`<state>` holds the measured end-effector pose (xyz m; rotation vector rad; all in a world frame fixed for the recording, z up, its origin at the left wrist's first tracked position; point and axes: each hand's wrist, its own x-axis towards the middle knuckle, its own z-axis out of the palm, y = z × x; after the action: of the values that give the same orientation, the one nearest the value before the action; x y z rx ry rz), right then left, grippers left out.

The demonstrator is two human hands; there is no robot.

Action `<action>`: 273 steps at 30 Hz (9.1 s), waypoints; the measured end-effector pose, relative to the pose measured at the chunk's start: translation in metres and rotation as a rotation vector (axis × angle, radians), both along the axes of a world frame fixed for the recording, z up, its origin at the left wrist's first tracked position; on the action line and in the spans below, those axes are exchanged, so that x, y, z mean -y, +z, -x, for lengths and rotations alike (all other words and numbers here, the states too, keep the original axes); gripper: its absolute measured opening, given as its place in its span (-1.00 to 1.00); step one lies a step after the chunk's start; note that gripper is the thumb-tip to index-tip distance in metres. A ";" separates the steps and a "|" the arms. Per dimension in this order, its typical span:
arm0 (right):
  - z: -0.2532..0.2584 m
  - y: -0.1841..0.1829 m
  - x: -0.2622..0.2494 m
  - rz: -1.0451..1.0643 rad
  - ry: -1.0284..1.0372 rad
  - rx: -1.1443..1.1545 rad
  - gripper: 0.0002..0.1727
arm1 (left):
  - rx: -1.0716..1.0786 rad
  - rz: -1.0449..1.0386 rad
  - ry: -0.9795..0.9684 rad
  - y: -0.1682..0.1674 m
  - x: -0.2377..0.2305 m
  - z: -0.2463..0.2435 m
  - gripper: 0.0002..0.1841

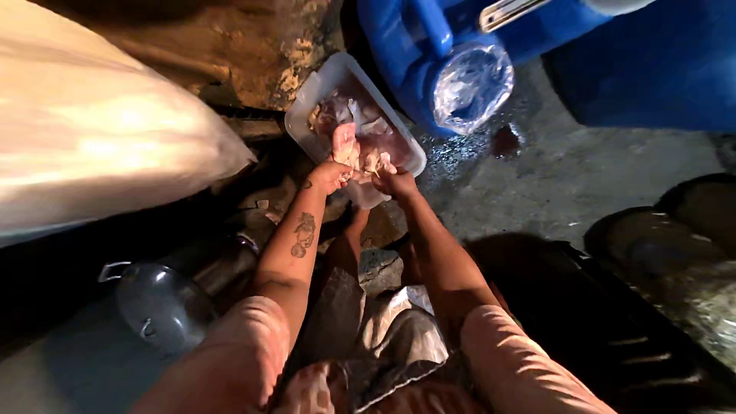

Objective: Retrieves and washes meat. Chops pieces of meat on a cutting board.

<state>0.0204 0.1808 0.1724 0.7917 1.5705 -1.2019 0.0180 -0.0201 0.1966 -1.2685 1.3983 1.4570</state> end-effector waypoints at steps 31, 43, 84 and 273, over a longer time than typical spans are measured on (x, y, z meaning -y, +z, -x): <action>-0.594 0.546 -0.251 -1.075 -1.783 -0.424 -0.35 | -0.598 -0.661 -1.914 0.472 -0.402 -0.162 -0.21; -0.729 0.533 -0.303 -1.658 -1.254 0.091 -0.50 | -1.843 -0.876 -2.545 0.540 -0.597 -0.506 -0.16; -0.746 0.517 -0.251 -1.566 -1.591 0.213 -0.56 | -1.672 -1.109 -3.012 0.511 -0.663 -0.555 -0.47; -0.575 0.565 -0.308 -1.006 -1.503 0.389 -0.52 | -1.538 -1.512 -2.534 0.462 -0.672 -0.462 -0.68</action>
<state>0.5949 0.4892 0.7374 2.9679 1.0148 -0.9046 0.4799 0.6515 0.6590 2.2782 0.6091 0.3620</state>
